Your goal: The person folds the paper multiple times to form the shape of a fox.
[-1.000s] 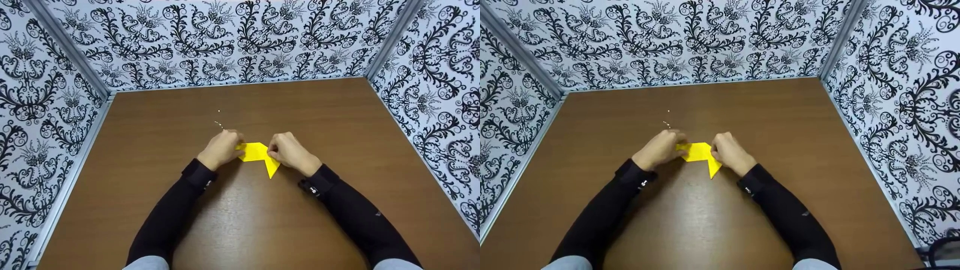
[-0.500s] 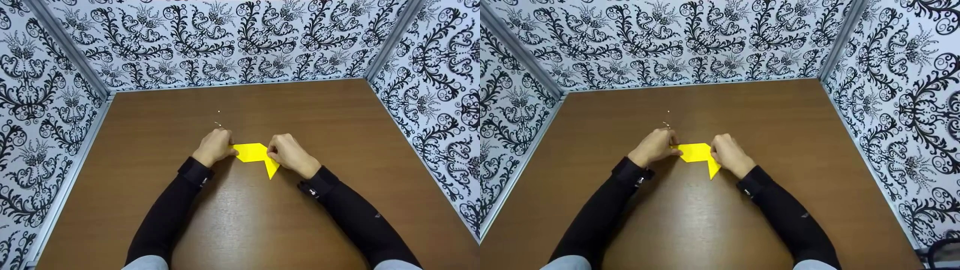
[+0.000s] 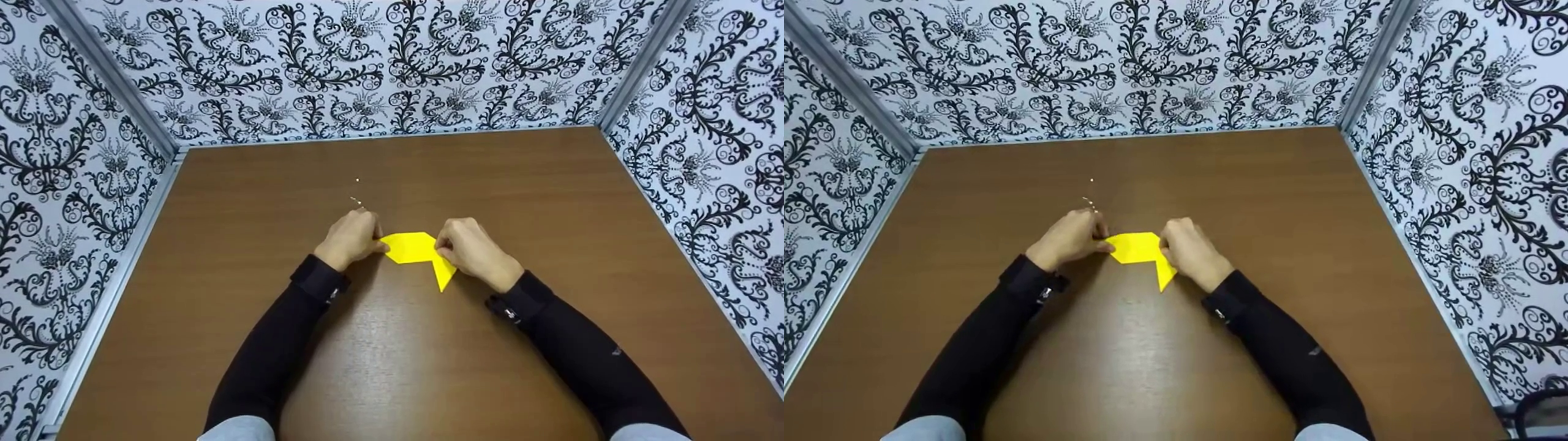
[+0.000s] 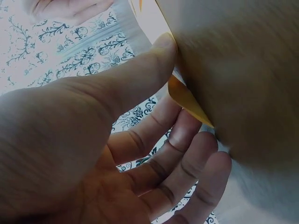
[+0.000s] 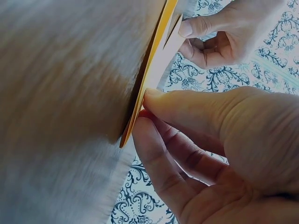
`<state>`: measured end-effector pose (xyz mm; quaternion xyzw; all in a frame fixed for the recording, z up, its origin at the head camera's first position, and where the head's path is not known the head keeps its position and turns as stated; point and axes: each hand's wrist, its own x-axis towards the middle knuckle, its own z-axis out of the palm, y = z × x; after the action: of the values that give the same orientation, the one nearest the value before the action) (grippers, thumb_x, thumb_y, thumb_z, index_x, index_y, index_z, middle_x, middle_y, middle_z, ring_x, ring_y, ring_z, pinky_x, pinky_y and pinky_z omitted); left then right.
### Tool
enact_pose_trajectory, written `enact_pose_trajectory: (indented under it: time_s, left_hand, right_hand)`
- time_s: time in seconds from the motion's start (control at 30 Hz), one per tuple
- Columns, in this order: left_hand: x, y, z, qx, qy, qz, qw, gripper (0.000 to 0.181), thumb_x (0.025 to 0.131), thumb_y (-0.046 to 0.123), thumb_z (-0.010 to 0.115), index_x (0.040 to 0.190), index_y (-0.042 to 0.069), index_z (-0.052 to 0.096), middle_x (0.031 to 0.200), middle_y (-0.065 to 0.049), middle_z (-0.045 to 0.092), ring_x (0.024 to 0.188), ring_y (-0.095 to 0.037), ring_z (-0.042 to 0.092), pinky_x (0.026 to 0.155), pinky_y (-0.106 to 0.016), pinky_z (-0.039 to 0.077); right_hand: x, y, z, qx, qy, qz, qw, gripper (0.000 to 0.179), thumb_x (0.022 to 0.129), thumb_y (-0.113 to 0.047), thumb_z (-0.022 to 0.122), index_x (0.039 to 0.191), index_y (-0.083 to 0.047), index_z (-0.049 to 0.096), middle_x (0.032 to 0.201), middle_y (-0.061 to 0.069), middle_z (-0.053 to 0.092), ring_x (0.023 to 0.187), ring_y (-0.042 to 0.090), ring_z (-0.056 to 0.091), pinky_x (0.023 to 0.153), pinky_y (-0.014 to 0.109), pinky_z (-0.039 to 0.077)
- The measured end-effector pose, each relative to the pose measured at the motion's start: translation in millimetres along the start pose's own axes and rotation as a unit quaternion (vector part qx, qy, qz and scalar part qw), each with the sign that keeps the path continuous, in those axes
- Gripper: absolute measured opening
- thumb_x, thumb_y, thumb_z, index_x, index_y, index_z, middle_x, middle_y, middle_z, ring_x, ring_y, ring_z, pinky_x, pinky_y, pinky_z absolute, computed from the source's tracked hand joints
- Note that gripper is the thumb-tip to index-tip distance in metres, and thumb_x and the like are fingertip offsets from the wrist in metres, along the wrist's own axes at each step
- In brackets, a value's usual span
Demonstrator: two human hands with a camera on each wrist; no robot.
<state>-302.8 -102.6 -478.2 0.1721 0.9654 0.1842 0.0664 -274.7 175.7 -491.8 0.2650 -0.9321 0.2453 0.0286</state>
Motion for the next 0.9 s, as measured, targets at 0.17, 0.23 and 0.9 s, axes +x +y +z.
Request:
enact_pose_trajectory:
  time_s: [0.17, 0.23, 0.9]
  left_hand:
    - [0.7, -0.6, -0.2, -0.004, -0.002, 0.014, 0.9999, 0.023, 0.099, 0.027, 0.098, 0.107, 0.007, 0.091, 0.111, -0.011, 0.082, 0.106, -0.028, 0.069, 0.096, -0.045, 0.063]
    - [1.5, -1.4, -0.4, -0.017, -0.004, 0.022, 0.9996, 0.020, 0.099, 0.024, 0.097, 0.106, 0.006, 0.090, 0.109, -0.011, 0.083, 0.100, -0.026, 0.069, 0.093, -0.041, 0.062]
    - [-1.1, 8.2, -12.3, -0.131, 0.019, 0.029, 0.9908, 0.026, 0.101, 0.012, 0.092, 0.123, 0.001, 0.084, 0.121, -0.018, 0.086, 0.104, -0.032, 0.082, 0.093, -0.040, 0.072]
  right_hand:
    - [1.0, 0, -1, -0.001, 0.000, 0.000, 1.0000, 0.006, 0.101, -0.003, 0.089, 0.104, 0.000, 0.092, 0.101, 0.017, 0.084, 0.090, 0.030, 0.076, 0.082, 0.045, 0.070]
    - [1.3, 0, 0, 0.001, -0.001, 0.001, 1.0000, 0.006, 0.101, -0.003, 0.089, 0.105, 0.001, 0.092, 0.101, 0.017, 0.084, 0.090, 0.030, 0.076, 0.082, 0.044, 0.070]
    - [-1.0, 0, 0, 0.011, 0.020, -0.027, 0.9994, 0.006, 0.100, 0.002, 0.087, 0.104, 0.003, 0.091, 0.100, 0.019, 0.083, 0.091, 0.032, 0.080, 0.081, 0.045, 0.071]
